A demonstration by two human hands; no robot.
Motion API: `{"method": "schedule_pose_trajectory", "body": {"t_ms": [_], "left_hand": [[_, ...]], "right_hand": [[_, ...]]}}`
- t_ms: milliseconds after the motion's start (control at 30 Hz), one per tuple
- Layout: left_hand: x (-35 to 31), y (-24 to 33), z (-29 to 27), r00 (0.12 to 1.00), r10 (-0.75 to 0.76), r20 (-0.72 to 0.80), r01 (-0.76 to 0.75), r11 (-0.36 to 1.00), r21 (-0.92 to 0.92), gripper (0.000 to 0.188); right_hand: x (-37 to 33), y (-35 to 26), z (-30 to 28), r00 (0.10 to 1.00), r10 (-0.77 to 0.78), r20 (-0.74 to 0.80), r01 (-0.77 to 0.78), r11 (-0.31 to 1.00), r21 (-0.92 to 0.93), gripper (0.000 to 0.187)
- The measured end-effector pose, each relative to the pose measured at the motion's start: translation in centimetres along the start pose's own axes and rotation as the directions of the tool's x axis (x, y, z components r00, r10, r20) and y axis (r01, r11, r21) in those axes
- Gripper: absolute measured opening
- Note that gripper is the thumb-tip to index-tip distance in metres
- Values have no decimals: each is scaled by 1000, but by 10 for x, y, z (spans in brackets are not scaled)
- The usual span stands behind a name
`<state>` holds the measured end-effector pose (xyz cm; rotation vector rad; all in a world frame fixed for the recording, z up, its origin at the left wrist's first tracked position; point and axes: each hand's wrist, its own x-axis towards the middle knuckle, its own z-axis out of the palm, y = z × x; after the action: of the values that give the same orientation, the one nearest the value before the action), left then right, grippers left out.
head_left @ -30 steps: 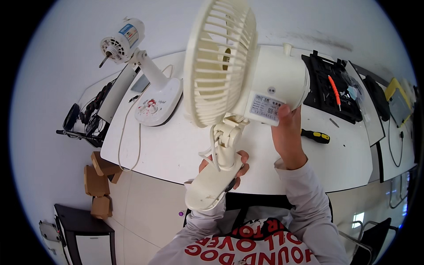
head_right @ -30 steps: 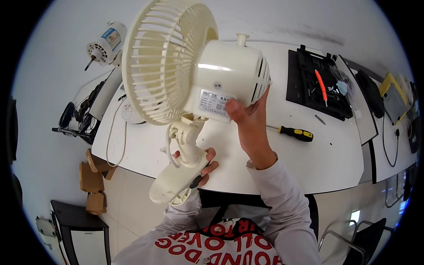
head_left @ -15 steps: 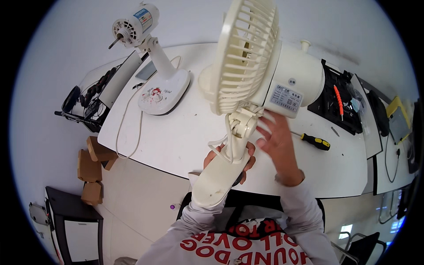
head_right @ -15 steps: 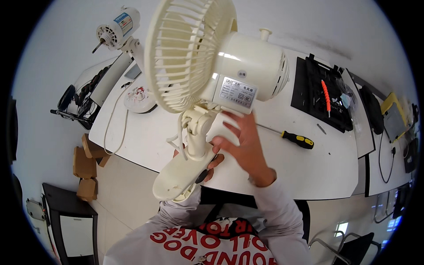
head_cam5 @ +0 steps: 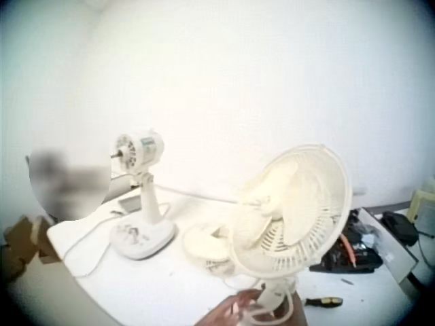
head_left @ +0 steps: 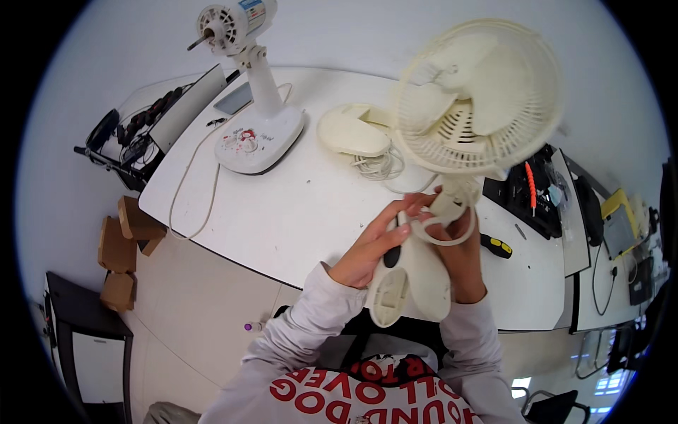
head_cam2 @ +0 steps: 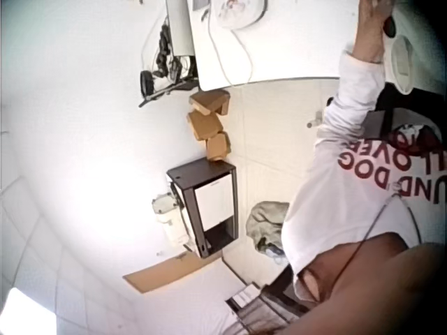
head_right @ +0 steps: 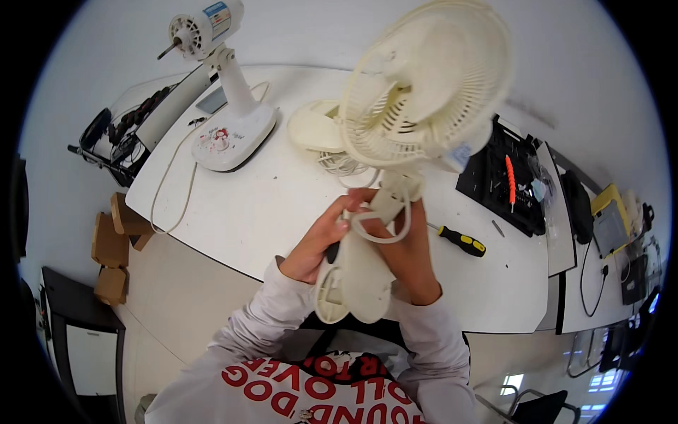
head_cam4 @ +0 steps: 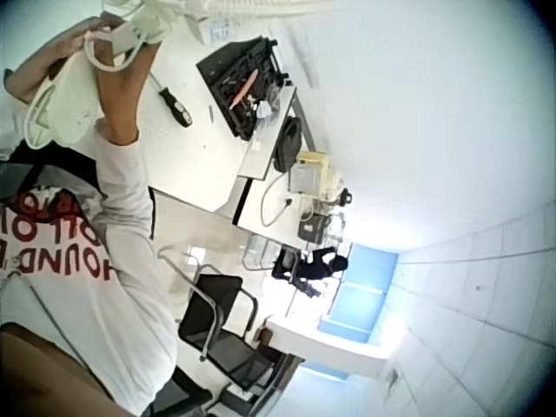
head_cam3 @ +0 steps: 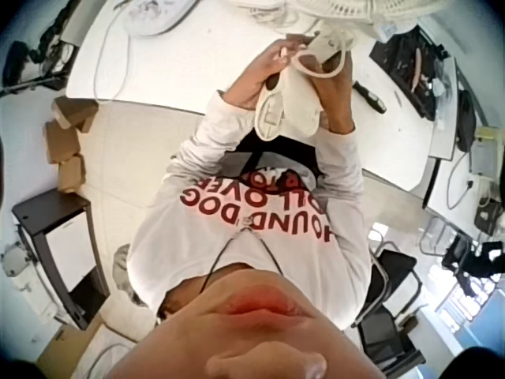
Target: The person assembles a small white desk fan by attaching the fan head to the stand, securing it with a screw, and connecting the power cord. The person uses a screwdriver to tighten the screw and positions the fan upright on the table.
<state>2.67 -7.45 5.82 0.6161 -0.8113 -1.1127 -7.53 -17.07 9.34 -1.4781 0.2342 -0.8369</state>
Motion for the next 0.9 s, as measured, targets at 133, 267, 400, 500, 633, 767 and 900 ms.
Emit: {"method": "schedule_pose_trajectory", "body": {"t_ms": [133, 267, 400, 500, 633, 767, 900], "left_hand": [[8, 5, -17, 993, -112, -35, 115, 986, 118, 62], [29, 18, -22, 990, -78, -118, 22, 908, -418, 45], [25, 19, -37, 977, -42, -209, -113, 729, -675, 22], [5, 28, -45, 956, -131, -261, -89, 721, -687, 16], [-17, 38, -44, 949, -221, -224, 22, 757, -653, 18], [-27, 27, -20, 957, -259, -129, 139, 804, -578, 18], [-49, -1, -13, 947, -305, -97, 202, 804, -559, 23]], "right_hand": [[8, -15, -32, 987, -49, 150, 65, 993, -101, 47], [8, -22, -35, 992, 54, 114, -55, 998, 7, 47], [17, -5, -41, 998, -7, 66, 11, 998, -65, 46], [28, 8, -60, 998, -65, 19, 67, 986, -150, 41], [50, 8, -68, 991, -130, 24, 131, 989, -71, 33], [85, 9, -72, 981, -190, 34, 190, 982, 7, 29], [108, 2, -60, 984, -176, -1, 173, 971, 163, 31]]}}
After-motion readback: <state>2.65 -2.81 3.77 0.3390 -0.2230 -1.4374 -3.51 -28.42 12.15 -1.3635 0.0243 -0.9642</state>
